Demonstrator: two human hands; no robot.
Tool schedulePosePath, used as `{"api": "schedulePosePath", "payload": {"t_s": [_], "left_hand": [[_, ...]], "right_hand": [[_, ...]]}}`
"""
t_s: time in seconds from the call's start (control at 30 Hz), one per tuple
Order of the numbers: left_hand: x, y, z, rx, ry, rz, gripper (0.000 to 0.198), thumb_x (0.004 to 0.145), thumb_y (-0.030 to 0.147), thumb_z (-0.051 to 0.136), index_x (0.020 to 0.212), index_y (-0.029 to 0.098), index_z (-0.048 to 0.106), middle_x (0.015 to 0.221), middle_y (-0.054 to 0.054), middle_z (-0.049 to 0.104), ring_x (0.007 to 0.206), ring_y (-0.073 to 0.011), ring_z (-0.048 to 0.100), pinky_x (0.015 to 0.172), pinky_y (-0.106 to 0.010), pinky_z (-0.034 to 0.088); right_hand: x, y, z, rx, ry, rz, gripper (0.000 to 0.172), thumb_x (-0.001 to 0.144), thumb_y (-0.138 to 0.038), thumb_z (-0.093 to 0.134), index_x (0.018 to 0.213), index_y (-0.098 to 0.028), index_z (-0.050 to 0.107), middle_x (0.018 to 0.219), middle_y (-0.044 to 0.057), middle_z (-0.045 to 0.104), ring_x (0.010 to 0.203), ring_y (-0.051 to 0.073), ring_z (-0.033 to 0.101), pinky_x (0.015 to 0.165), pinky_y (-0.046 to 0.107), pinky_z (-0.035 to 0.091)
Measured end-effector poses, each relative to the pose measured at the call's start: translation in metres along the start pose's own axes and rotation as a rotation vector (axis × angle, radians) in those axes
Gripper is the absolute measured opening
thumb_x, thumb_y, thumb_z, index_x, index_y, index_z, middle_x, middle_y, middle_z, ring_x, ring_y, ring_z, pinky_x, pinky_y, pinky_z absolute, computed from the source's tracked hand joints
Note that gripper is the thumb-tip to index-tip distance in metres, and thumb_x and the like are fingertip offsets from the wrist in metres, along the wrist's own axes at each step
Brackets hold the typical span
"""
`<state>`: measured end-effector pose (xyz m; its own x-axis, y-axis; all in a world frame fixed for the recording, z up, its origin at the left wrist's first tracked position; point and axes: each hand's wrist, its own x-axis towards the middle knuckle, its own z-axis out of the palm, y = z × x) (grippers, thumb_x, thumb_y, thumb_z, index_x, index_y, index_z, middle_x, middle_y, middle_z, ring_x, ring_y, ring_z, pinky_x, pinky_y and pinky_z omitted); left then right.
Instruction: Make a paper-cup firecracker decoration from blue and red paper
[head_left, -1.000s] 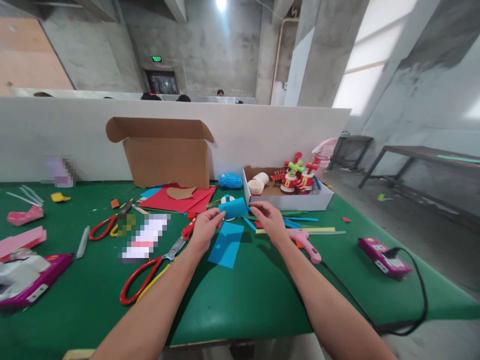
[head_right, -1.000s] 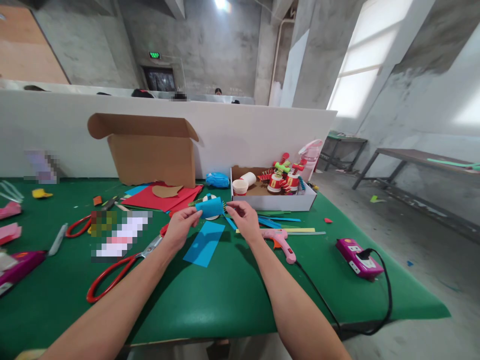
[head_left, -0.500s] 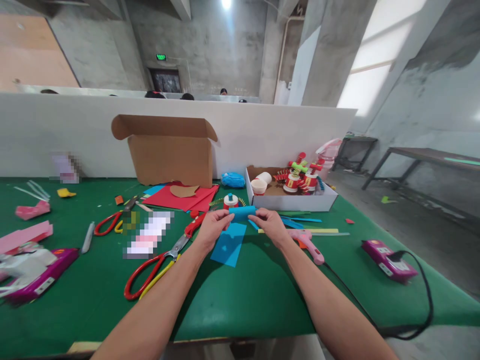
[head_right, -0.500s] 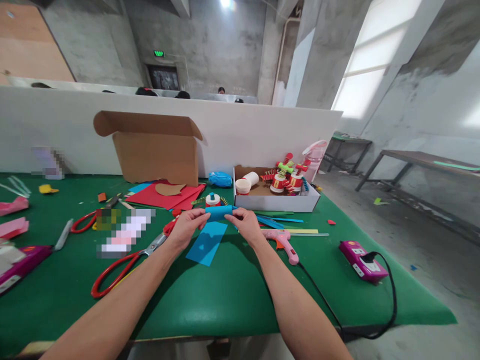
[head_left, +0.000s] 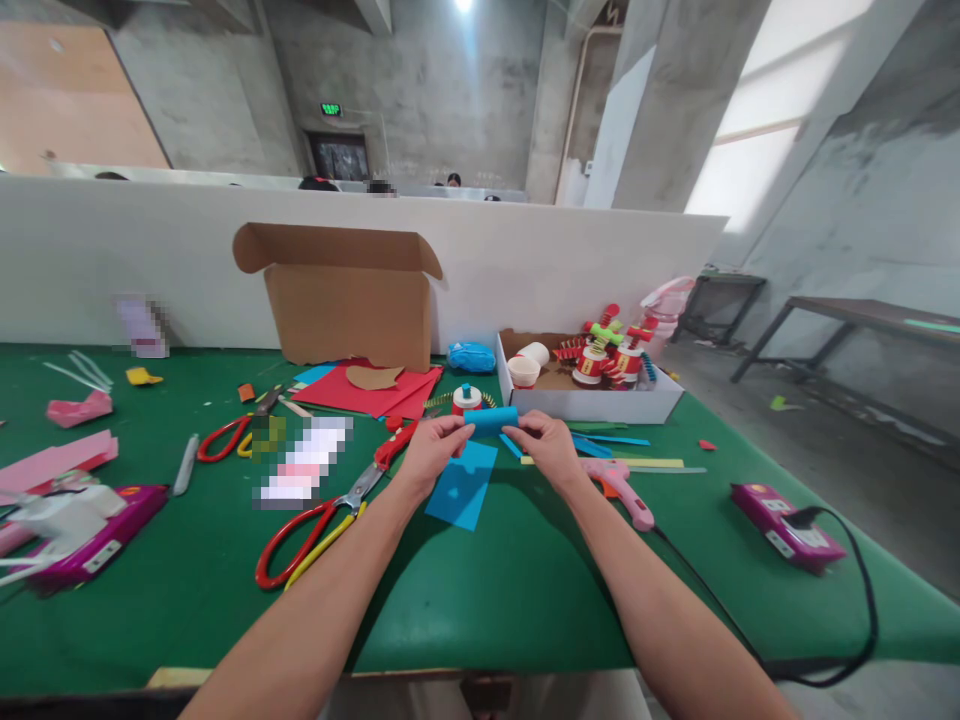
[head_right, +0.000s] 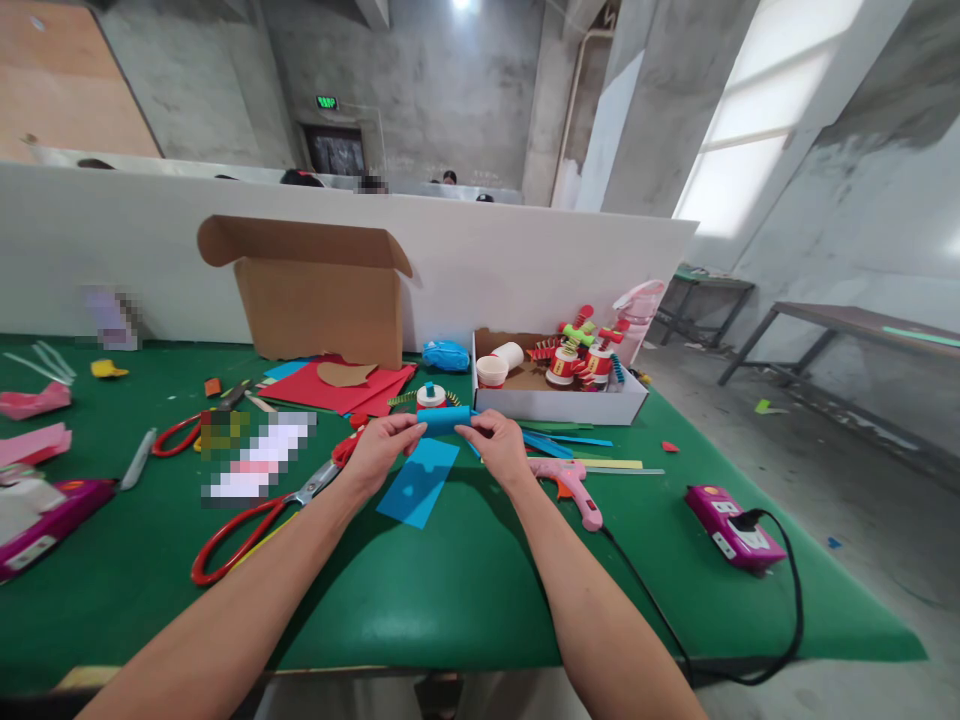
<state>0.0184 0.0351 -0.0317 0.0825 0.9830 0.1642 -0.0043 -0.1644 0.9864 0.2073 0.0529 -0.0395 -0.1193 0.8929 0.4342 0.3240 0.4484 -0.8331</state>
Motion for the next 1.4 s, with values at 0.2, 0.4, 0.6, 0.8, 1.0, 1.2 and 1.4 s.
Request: {"api": "schedulePosePath", "payload": {"t_s": [0.2,0.4,0.6,0.8,1.0,1.2,1.4], "left_hand": [[0.0,0.0,0.001,-0.022,0.004,-0.011,0.033,0.063,0.048,0.068,0.061,0.017,0.057,0.047,0.006,0.044,0.047,-0.0077,0.037,0.048,-0.023,0.029],[0.001,-0.002,0.0,-0.044,0.009,-0.023,0.033,0.062,0.045,0.07,0.058,0.016,0.055,0.048,0.005,0.045,0.049,-0.0071,0.038,0.049,-0.022,0.029],[0.005,-0.008,-0.006,-0.23,-0.059,-0.161,0.034,0.055,0.041,0.076,0.057,0.016,0.053,0.048,0.006,0.044,0.047,-0.0057,0.038,0.049,-0.021,0.03],[0.004,-0.007,-0.007,-0.372,-0.093,-0.251,0.037,0.051,0.038,0.082,0.059,0.015,0.054,0.046,0.007,0.043,0.044,-0.0051,0.04,0.049,-0.02,0.033],[0.003,-0.004,-0.006,-0.427,-0.099,-0.301,0.036,0.052,0.035,0.082,0.057,0.016,0.052,0.042,0.008,0.042,0.042,-0.0056,0.04,0.048,-0.021,0.034],[0.003,-0.004,-0.008,-0.464,-0.112,-0.339,0.032,0.054,0.03,0.08,0.056,0.016,0.051,0.04,0.008,0.04,0.041,-0.0053,0.037,0.047,-0.022,0.035],[0.004,-0.004,-0.01,-0.466,-0.104,-0.37,0.03,0.058,0.026,0.075,0.054,0.017,0.046,0.04,0.008,0.039,0.04,-0.0058,0.038,0.049,-0.023,0.037]], "right_hand": [[0.0,0.0,0.0,0.016,0.009,0.003,0.03,0.069,-0.046,0.068,0.057,-0.019,0.061,0.061,-0.001,0.045,0.054,0.012,0.044,0.05,0.026,0.036],[-0.001,-0.005,0.002,-0.045,0.038,-0.066,0.035,0.071,-0.048,0.067,0.054,-0.019,0.057,0.059,-0.002,0.045,0.055,0.012,0.044,0.053,0.027,0.038],[-0.007,-0.017,0.007,-0.104,0.064,-0.229,0.026,0.076,-0.04,0.067,0.063,-0.018,0.063,0.064,0.0,0.05,0.057,0.012,0.047,0.056,0.026,0.04],[-0.009,-0.019,0.006,-0.108,0.084,-0.305,0.015,0.078,-0.031,0.067,0.072,-0.018,0.067,0.07,0.001,0.055,0.063,0.013,0.053,0.06,0.025,0.044],[-0.005,-0.012,0.004,-0.123,0.097,-0.31,0.011,0.076,-0.028,0.069,0.072,-0.019,0.069,0.084,0.005,0.06,0.076,0.016,0.059,0.07,0.028,0.049],[-0.006,-0.017,0.001,-0.204,0.161,-0.35,0.007,0.076,-0.027,0.07,0.074,-0.021,0.072,0.097,0.007,0.06,0.088,0.019,0.059,0.077,0.032,0.05],[-0.006,-0.018,-0.001,-0.228,0.105,-0.346,0.008,0.077,-0.028,0.068,0.076,-0.022,0.073,0.083,0.005,0.062,0.079,0.018,0.06,0.072,0.03,0.05]]}}
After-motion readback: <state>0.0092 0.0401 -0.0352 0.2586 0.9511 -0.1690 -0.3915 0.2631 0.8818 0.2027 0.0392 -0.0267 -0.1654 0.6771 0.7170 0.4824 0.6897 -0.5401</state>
